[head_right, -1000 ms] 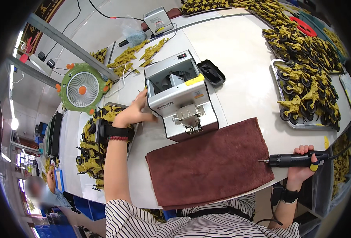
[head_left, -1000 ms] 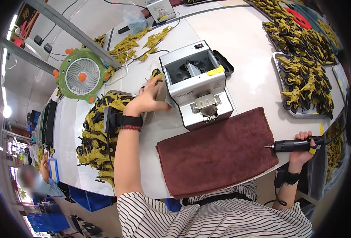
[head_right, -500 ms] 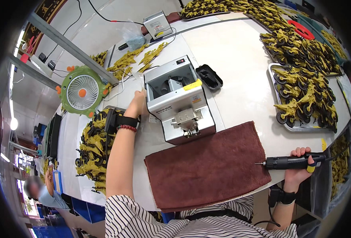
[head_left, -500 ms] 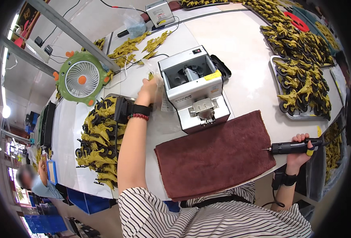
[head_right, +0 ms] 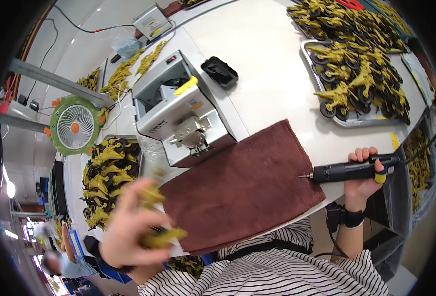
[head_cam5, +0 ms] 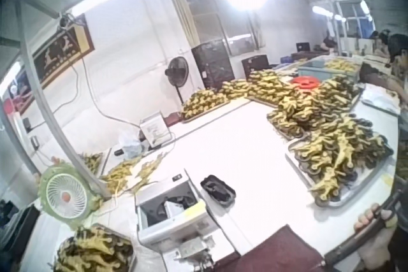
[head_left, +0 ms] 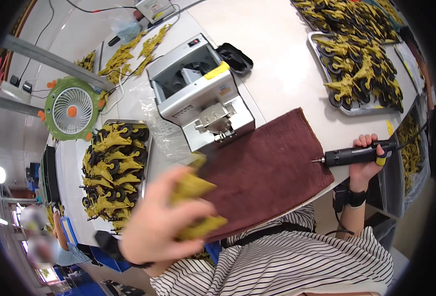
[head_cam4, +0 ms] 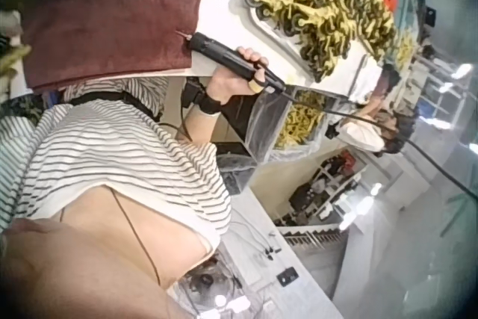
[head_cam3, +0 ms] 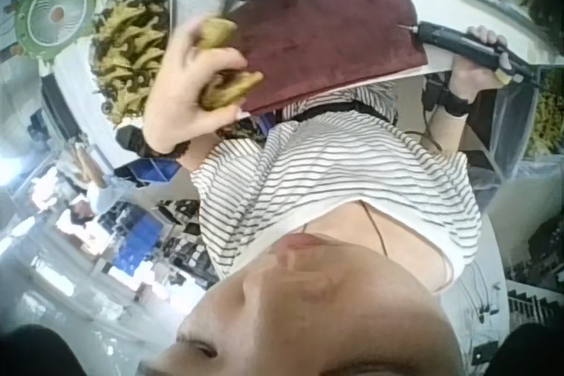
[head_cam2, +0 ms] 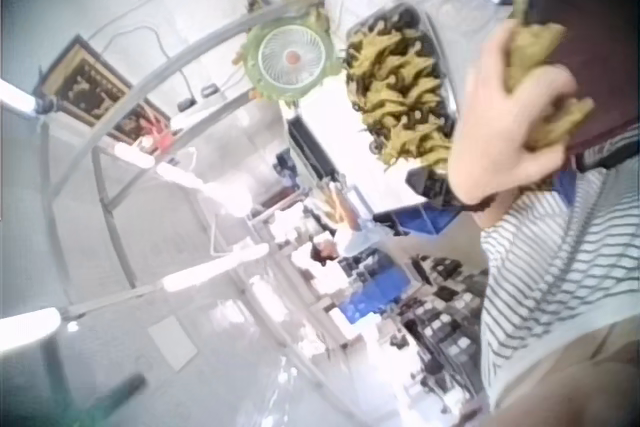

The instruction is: Using a heat gun to join or finish plastic toy motorcycle components.

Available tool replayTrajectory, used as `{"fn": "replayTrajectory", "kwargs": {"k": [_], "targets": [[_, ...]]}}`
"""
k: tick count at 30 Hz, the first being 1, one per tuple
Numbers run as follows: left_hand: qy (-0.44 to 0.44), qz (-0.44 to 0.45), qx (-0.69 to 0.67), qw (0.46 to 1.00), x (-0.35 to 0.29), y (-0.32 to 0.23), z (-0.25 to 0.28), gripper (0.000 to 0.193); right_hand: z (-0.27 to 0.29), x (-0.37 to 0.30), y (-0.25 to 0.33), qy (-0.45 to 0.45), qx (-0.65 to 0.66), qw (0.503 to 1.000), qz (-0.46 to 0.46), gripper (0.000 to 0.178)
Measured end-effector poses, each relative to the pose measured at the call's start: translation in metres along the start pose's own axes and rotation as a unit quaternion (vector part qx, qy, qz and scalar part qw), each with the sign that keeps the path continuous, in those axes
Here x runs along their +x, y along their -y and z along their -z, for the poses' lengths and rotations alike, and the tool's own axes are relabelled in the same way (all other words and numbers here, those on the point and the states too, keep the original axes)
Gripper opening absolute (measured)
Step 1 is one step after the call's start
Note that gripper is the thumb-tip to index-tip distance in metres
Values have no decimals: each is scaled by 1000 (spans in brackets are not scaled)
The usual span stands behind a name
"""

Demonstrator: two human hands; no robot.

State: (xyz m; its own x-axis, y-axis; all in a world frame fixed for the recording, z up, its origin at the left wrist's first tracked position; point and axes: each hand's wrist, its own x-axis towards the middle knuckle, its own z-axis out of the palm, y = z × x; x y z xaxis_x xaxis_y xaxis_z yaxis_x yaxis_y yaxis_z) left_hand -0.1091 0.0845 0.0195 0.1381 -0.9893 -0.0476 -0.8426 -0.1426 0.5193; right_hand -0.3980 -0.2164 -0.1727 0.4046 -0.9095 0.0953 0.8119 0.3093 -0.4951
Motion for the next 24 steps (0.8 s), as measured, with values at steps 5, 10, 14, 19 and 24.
{"fn": "replayTrajectory", "kwargs": {"k": [5,10,14,19,24], "targets": [[28,-69,92,993,47,-4,-99,37,-4,3,-5,4,23,1000,-9,27],[8,-65,184,981,59,0,-111,48,-5,-1,-5,1,17,1000,-6,25],[-68,4,138,988,27,-5,-124,53,1,-1,-3,-3,12,1000,-6,26],[-139,84,63,985,1,8,-159,56,-4,-1,-4,-5,6,1000,-7,27],[-205,50,23,977,-3,21,-156,38,-2,0,-4,-5,8,1000,-5,27]]}}
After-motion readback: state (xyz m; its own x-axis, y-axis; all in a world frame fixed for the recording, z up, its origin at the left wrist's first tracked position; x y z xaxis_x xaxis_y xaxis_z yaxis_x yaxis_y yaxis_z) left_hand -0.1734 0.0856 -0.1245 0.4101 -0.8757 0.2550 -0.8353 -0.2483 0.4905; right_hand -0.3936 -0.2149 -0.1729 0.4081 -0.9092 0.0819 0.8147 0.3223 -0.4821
